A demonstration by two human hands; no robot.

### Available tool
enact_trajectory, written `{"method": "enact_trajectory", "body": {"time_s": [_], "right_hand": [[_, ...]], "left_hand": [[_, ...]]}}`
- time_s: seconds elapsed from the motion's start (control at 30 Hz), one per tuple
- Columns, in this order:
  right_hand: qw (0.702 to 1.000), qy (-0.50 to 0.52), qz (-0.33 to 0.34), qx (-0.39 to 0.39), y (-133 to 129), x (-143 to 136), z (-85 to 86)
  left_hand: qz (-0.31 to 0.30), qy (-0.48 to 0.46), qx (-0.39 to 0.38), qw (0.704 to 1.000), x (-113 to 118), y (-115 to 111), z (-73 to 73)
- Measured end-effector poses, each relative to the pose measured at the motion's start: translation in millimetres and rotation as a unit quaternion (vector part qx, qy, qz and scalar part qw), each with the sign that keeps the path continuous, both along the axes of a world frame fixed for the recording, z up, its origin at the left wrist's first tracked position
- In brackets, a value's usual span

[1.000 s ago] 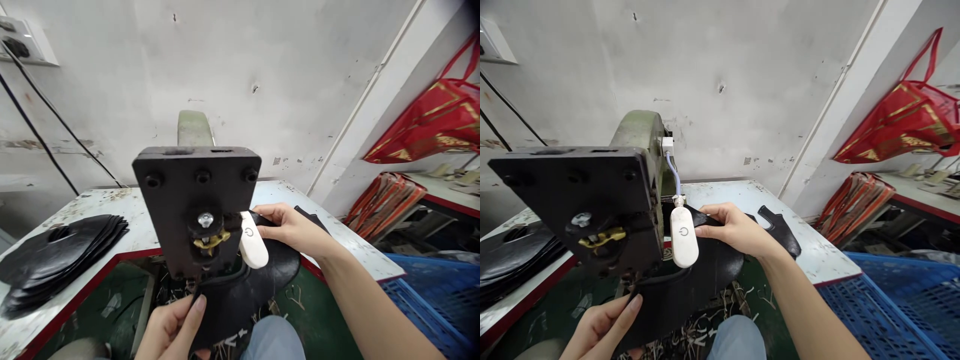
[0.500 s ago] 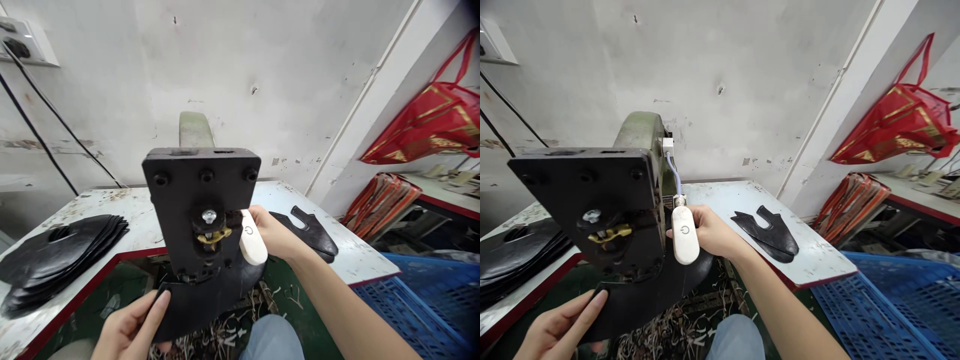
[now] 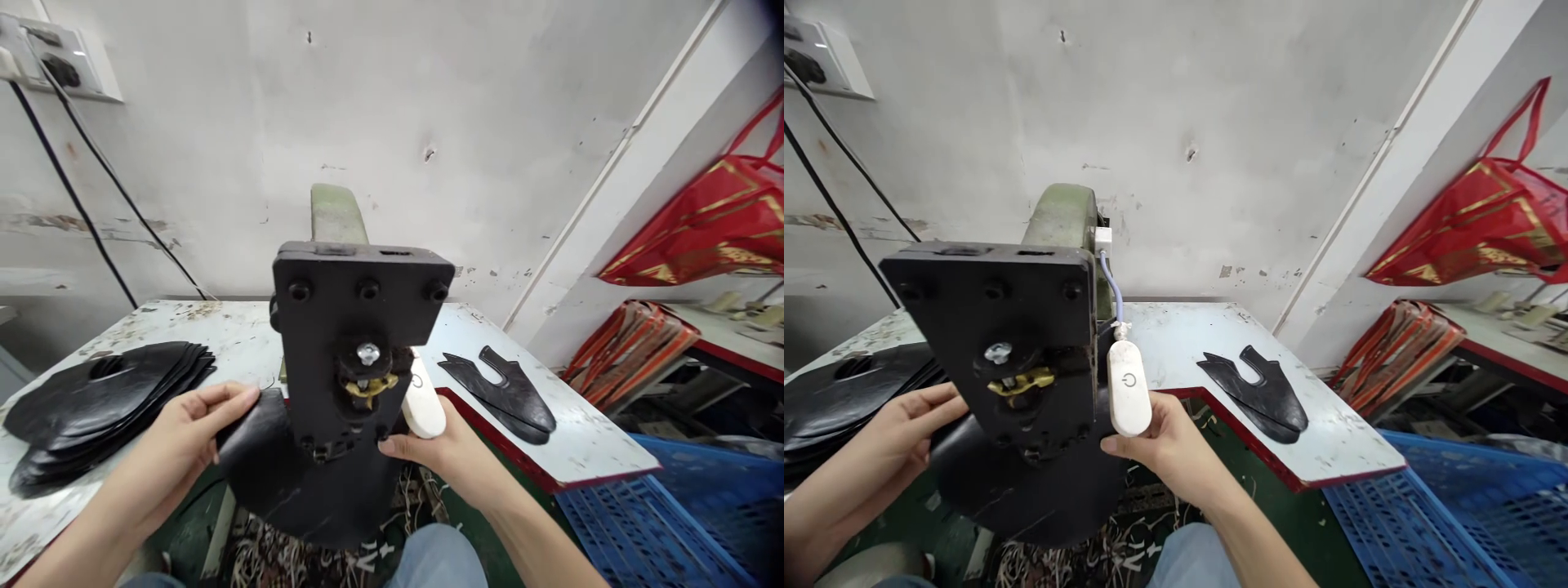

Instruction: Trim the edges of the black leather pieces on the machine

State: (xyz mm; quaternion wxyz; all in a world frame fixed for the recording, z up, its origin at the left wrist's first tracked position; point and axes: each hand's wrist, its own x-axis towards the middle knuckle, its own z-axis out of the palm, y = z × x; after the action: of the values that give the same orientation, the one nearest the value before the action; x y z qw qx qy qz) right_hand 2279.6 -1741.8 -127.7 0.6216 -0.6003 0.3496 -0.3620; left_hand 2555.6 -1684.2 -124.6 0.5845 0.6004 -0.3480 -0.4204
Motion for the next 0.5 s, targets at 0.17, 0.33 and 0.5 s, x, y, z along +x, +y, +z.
{"method": "enact_trajectory", "body": {"time_s": [0.17, 0.33, 0.5], "right_hand": [[0.991, -0.102, -0.021, 0.084, 13, 8, -16.4], [0.993, -0.07, -0.018, 0.096, 11, 5, -16.9], [0.998, -0.058, -0.016, 0.031, -6, 12, 1.9]], "left_hand": [[0.014, 0.027, 0.007, 1.0, -38, 17, -34.2], [0.03, 0.065, 0.07, 0.995, -84, 31, -54.1], [0.05, -0.065, 0.028, 0.996, -91, 30, -45.8]]}}
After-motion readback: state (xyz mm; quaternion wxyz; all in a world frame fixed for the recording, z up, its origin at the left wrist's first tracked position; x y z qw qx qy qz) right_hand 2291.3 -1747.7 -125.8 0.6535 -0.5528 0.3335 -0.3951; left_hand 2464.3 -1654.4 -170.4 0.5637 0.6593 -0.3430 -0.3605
